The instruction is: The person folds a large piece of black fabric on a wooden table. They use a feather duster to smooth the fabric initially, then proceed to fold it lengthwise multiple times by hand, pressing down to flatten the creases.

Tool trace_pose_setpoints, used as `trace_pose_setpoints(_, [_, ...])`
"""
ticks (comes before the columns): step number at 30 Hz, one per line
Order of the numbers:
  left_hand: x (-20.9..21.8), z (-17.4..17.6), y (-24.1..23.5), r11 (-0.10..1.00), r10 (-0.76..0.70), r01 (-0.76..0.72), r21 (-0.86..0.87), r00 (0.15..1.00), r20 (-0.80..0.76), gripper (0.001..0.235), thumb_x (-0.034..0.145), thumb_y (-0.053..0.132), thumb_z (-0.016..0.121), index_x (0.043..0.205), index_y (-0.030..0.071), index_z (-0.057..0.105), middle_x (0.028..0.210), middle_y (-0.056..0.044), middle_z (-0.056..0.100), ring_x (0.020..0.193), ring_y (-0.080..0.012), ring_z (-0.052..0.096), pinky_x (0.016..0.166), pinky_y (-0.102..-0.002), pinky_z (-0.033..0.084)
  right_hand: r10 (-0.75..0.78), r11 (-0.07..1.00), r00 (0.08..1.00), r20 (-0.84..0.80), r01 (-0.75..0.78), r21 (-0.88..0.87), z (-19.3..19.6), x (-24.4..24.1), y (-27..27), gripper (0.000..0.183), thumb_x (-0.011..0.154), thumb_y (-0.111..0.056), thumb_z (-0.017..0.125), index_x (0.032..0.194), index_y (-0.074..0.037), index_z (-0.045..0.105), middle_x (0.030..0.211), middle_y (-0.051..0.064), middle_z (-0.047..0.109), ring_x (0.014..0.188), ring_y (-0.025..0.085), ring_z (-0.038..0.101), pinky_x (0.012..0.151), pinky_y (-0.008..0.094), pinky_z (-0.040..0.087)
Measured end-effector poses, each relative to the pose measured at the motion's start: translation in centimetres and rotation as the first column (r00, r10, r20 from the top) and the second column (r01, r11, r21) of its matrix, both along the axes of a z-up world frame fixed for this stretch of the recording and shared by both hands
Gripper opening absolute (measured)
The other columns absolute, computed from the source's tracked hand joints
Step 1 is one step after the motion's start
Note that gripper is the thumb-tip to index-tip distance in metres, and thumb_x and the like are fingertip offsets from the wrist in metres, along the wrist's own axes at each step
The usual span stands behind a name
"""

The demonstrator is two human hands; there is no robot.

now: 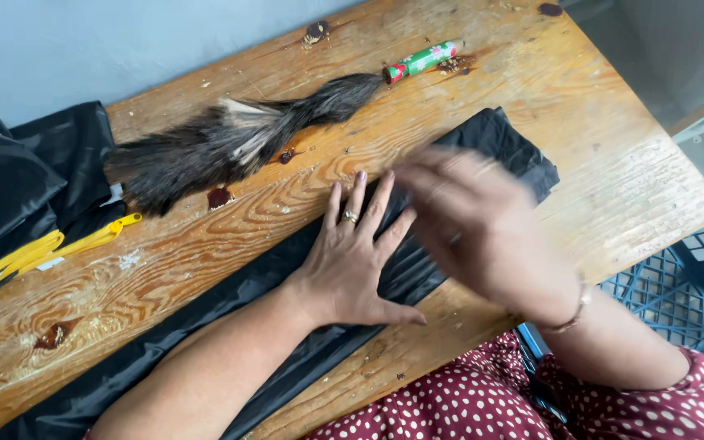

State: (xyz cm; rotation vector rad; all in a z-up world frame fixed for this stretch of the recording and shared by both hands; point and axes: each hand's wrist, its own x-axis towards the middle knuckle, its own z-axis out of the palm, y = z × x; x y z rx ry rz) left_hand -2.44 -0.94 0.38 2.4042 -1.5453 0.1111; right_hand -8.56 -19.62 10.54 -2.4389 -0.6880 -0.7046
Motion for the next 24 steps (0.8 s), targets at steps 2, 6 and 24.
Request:
trace_pose_setpoints(2, [-0.4,-0.4,-0.3,1.0,-0.003,0.003,-0.025,1.0,0.005,0.121,0.07,0.089,0.049,0.157,0.005,0.036,0.163,-0.035,0.02,0.15,-0.0578,0.017,0.121,-0.07,0.009,0.029,0.998,0.999,-0.045,-0.032,-0.048,-2.5,0.7,1.1,0.035,0.102,-0.01,0.058,0.133,0.007,0.061,0.133,0.026,0.064,0.126,0.041,0.062,0.11,0.049,0.049])
trace_pose_setpoints(6, [-1.0,-0.3,-0.5,0.994,-0.036,0.033,-0.107,0.999,-0.022,0.099,0.077,0.059,0.061,0.156,0.003,0.042,0.165,-0.032,0.022,0.153,-0.0554,0.009,0.125,-0.068,0.0,-0.025,0.974,0.956,-0.292,-0.042,-0.223,-6.6,1.9,2.6,0.078,0.106,-0.054,0.036,0.158,0.004,0.03,0.164,0.031,0.03,0.155,0.047,0.02,0.126,0.057,0.016])
trace_pose_setpoints(24, [-0.7,-0.3,0.8,0.928,0.217,-0.206,-0.31,0.976,0.002,0.084,0.103,0.057,0.043,0.159,-0.003,0.028,0.168,-0.031,0.014,0.158,-0.0551,0.01,0.129,-0.072,0.01,-0.475,0.836,0.774,-0.418,0.249,-0.489,-11.8,5.3,-8.6,0.079,0.106,-0.055,0.024,0.165,-0.005,0.008,0.172,0.018,0.005,0.157,0.037,-0.004,0.124,0.055,-0.004])
